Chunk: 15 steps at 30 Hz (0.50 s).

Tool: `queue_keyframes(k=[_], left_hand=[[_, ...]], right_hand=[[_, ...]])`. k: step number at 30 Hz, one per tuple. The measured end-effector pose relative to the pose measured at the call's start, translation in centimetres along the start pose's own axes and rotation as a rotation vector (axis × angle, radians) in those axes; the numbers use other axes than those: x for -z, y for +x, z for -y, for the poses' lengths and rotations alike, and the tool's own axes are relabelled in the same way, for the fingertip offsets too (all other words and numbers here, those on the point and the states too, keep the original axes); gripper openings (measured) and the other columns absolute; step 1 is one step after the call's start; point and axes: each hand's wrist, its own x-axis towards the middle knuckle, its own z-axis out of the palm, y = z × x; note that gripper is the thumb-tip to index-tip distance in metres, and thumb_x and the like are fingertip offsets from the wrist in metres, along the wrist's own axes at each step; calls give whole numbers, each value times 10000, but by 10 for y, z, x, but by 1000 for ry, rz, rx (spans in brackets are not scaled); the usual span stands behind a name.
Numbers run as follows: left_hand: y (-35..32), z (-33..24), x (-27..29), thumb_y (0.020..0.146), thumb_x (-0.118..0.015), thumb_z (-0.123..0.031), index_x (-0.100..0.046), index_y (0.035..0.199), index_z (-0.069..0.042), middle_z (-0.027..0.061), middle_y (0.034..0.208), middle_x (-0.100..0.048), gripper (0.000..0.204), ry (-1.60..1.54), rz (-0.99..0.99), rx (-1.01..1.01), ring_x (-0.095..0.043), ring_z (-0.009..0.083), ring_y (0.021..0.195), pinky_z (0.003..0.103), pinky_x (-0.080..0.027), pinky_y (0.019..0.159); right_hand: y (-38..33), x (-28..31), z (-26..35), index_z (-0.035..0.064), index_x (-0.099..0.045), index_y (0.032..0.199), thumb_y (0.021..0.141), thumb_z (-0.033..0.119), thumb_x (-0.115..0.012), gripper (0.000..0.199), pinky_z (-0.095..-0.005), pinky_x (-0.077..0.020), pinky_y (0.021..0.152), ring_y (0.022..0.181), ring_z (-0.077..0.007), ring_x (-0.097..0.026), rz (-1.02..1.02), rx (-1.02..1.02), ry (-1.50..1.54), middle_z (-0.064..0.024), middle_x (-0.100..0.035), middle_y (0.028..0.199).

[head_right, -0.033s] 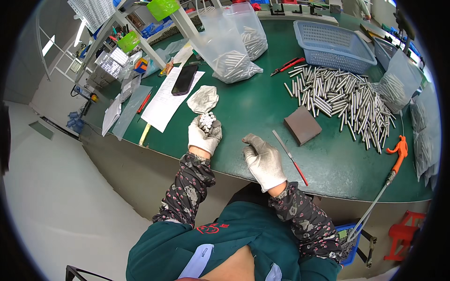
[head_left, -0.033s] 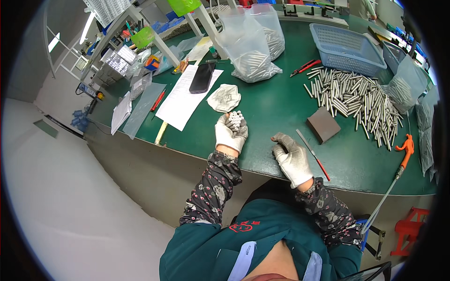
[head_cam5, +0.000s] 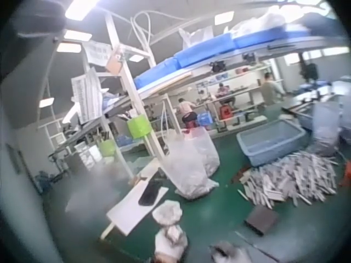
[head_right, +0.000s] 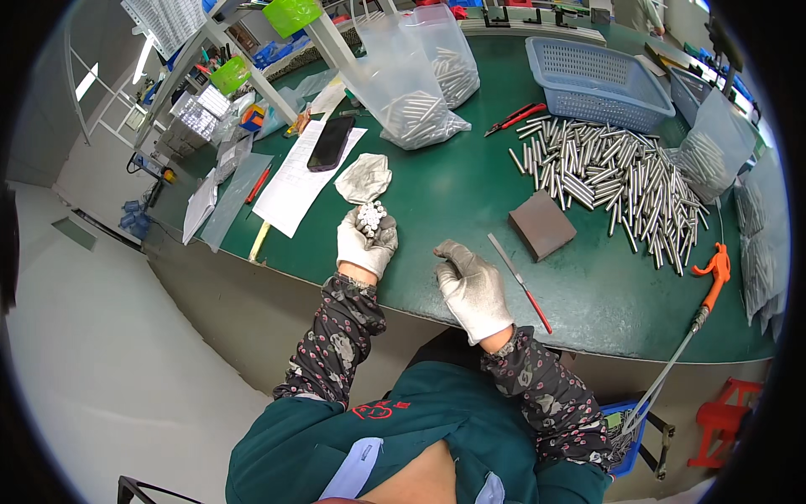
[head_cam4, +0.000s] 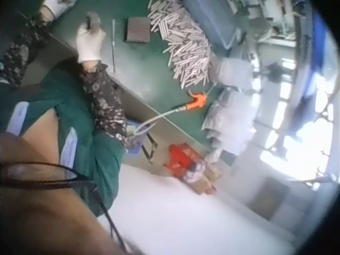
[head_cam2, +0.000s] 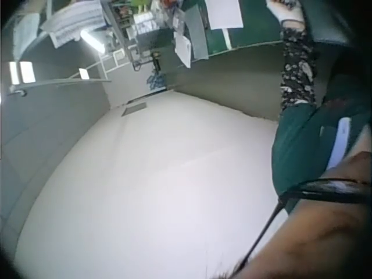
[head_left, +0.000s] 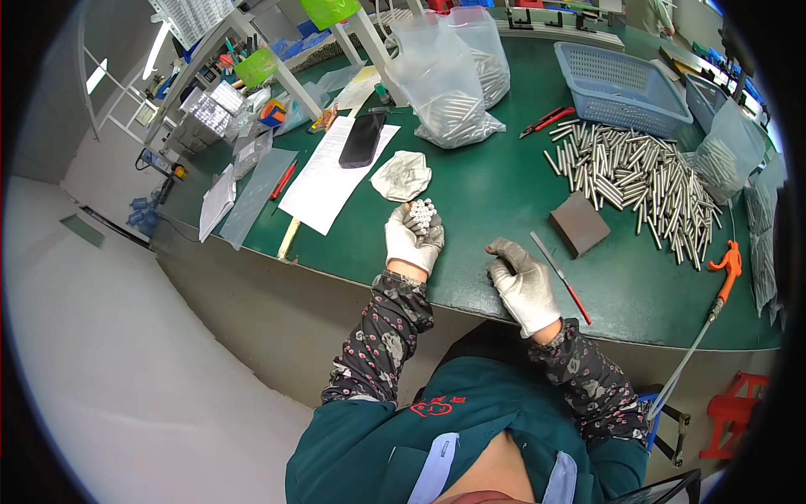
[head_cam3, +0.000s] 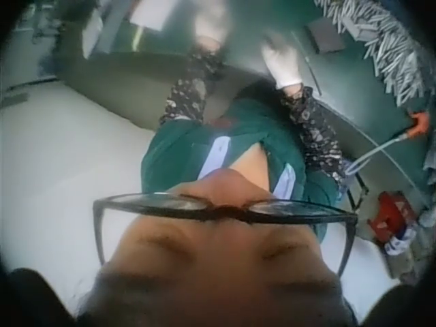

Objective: The worker is inspecting cylindrical metal tubes, cleaning them with a compressed air gun, reviewing technical documentation on a clipboard, and packaging the parts into plastic bags.

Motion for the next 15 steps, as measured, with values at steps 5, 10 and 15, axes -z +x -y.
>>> queue_keyframes(k=[5,10,15], left_hand=[[1,0,2,866,-459,-285,-569,865,-101,36,732,-602,215,10,20,-3,-555,204,618,313,-457,551],[-29,10,-7,870,-455,-258,-559,825,-102,33,755,-593,192,162,101,35,-556,191,653,326,-455,571],[-57,33,-2,900,-369,-191,-524,972,-12,103,922,-587,248,228,616,39,-579,206,863,348,-497,792]], right_hand=[[0,-1,3,40,-609,956,777,99,-562,194,-328,-492,664,753,-283,-636,-21,15,-13,-148,-644,839],[28,-8,48,99,-621,978,753,245,-639,270,-354,-460,690,786,-253,-578,-17,337,-230,-95,-602,834],[52,-20,43,100,-666,791,719,253,-655,170,-366,-422,713,791,-269,-517,205,490,-304,-84,-588,850]])
